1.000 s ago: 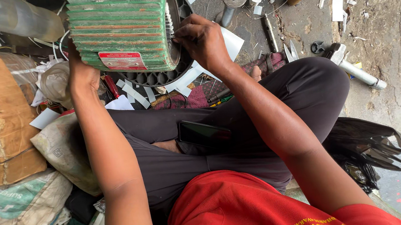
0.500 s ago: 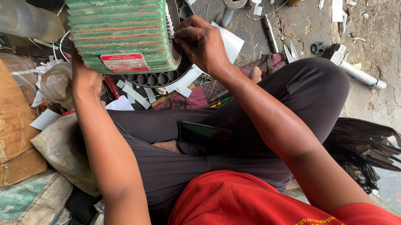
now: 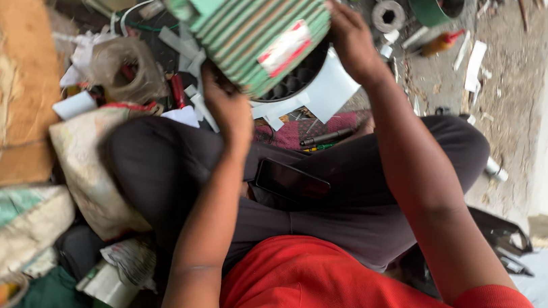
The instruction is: The person sits on the floor and uses shears to cut small white strips of material. They then fold these strips and insert them into the slots of a green electric motor stator. The person repeats this process of cutting, folding, and inserting the strips into the motor.
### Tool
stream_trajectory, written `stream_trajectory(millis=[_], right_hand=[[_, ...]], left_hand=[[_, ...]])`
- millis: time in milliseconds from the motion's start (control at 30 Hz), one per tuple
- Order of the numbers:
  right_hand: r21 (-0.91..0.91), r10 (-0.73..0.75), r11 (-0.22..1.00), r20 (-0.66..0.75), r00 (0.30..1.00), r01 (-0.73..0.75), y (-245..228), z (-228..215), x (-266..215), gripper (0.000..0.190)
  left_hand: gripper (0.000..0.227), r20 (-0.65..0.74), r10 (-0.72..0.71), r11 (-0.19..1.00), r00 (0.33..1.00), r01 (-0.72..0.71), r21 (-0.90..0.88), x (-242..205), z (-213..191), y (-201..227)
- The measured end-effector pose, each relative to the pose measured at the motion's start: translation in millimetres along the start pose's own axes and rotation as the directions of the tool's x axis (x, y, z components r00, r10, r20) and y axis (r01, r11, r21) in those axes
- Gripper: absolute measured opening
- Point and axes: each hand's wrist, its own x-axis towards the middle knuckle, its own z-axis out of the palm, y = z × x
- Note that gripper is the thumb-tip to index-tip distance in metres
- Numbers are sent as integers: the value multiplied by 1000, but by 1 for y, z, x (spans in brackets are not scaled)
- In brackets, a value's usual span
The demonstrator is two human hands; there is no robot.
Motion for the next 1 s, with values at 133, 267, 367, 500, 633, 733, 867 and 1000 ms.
stream_trajectory(millis=[133,267,367,500,633,733,867,1000], right_hand=[[-698,-344,590,237,909,405,-6,-7,20,37],[-122,-132,985,-107,986,119,19,-19,38,39],[-369,-360,875,-59,931,315,31,-34,46,42],[-233,-304,920,80,949,314,24,-28,36,44],[-75,-238,967,58,970,242,5,2,30,55],[-424,-309,851,72,948,310,3,11,30,66],[-109,-194,972,131,972,209,6,-7,41,85],[-119,-161,978,92,983,172,12,-31,43,94]], left_hand=[[42,-136,54,958,989,-90,-271,-48,31,8],[49,-11,99,917,995,-96,-388,-87,40,19],[40,-36,180,974,983,-183,-133,-82,31,21],[47,13,260,959,965,-260,110,-83,11,10],[59,106,271,951,957,-283,124,-86,8,11],[63,147,348,912,926,-371,174,-87,5,18],[46,106,333,935,937,-342,88,-84,-4,20],[25,18,-173,957,985,163,241,-47,-23,7]])
